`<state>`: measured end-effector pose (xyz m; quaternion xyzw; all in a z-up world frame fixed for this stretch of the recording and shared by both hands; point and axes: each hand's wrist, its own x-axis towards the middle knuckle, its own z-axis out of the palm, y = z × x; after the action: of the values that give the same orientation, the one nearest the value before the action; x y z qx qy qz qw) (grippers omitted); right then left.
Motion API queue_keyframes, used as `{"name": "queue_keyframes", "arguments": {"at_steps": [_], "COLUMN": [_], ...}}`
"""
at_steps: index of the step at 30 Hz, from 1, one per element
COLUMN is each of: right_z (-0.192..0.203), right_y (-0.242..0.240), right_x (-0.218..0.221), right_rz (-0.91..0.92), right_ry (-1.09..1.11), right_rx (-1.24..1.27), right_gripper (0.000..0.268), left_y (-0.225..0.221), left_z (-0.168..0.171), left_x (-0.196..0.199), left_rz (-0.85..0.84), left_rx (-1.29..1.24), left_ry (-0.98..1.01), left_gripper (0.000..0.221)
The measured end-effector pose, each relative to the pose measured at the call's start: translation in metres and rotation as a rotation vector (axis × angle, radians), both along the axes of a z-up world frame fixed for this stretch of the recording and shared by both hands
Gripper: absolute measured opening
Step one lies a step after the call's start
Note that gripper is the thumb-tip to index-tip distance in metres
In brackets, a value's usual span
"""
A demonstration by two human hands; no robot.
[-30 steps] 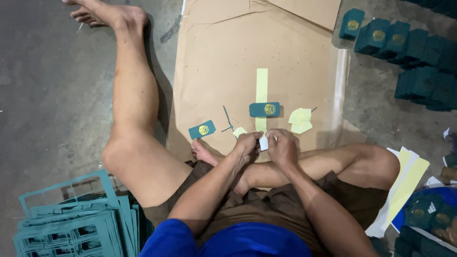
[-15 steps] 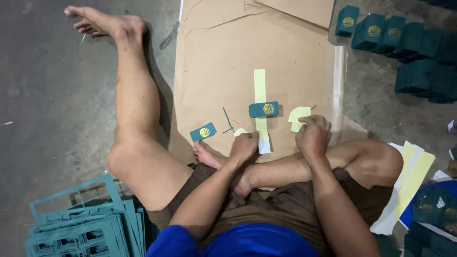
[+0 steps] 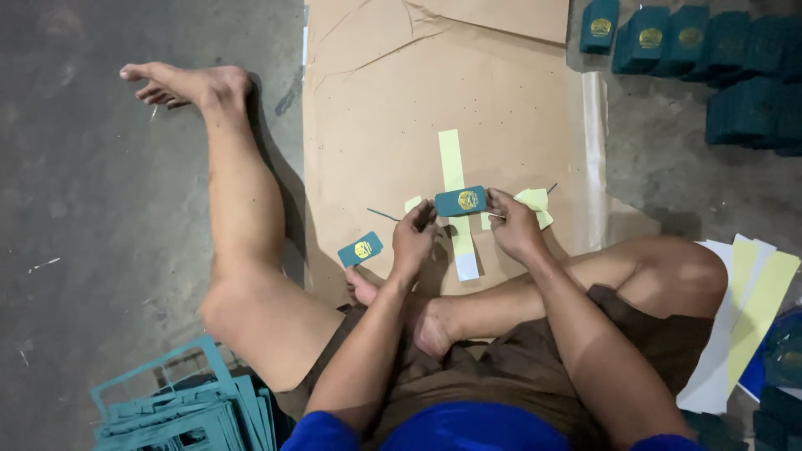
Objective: Applying small gold stickers to the center of small green gift boxes while sitting on the floor.
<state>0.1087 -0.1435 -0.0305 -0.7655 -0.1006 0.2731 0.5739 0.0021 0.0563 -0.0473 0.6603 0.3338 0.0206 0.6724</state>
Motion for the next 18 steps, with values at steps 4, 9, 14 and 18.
{"name": "queue_keyframes", "arguments": {"at_steps": [4,9,14,18], "right_z": [0.043,0.014,0.014,0.068], "right_y": [0.009,0.003,0.003,0.010], "right_x": [-0.001,0.000,-0.001,-0.003], "right_rz": [0.026,0.026,0.032,0.032], "right_ry": [0.001,0.015,0.053,-0.095], "right_rx": [-0.202,-0.152,-0.054,-0.212], "right_gripper": [0.056,0.059,0.062,0.064], "left_y": [0.001,0.005,0.004,-0.001], "left_z": [-0.001,0.013,0.012,0.069], "left_x": [0.003,0.009,0.008,0.011], "left_rz": [-0.010,0.000,0.018,-0.014], "left_rx": [-0.165,-0.189,-0.178,-0.018], "left_ry": [-0.063,-0.068,-0.049,-0.030], "left_gripper": [0.061,0.061,0.059,0.058]}}
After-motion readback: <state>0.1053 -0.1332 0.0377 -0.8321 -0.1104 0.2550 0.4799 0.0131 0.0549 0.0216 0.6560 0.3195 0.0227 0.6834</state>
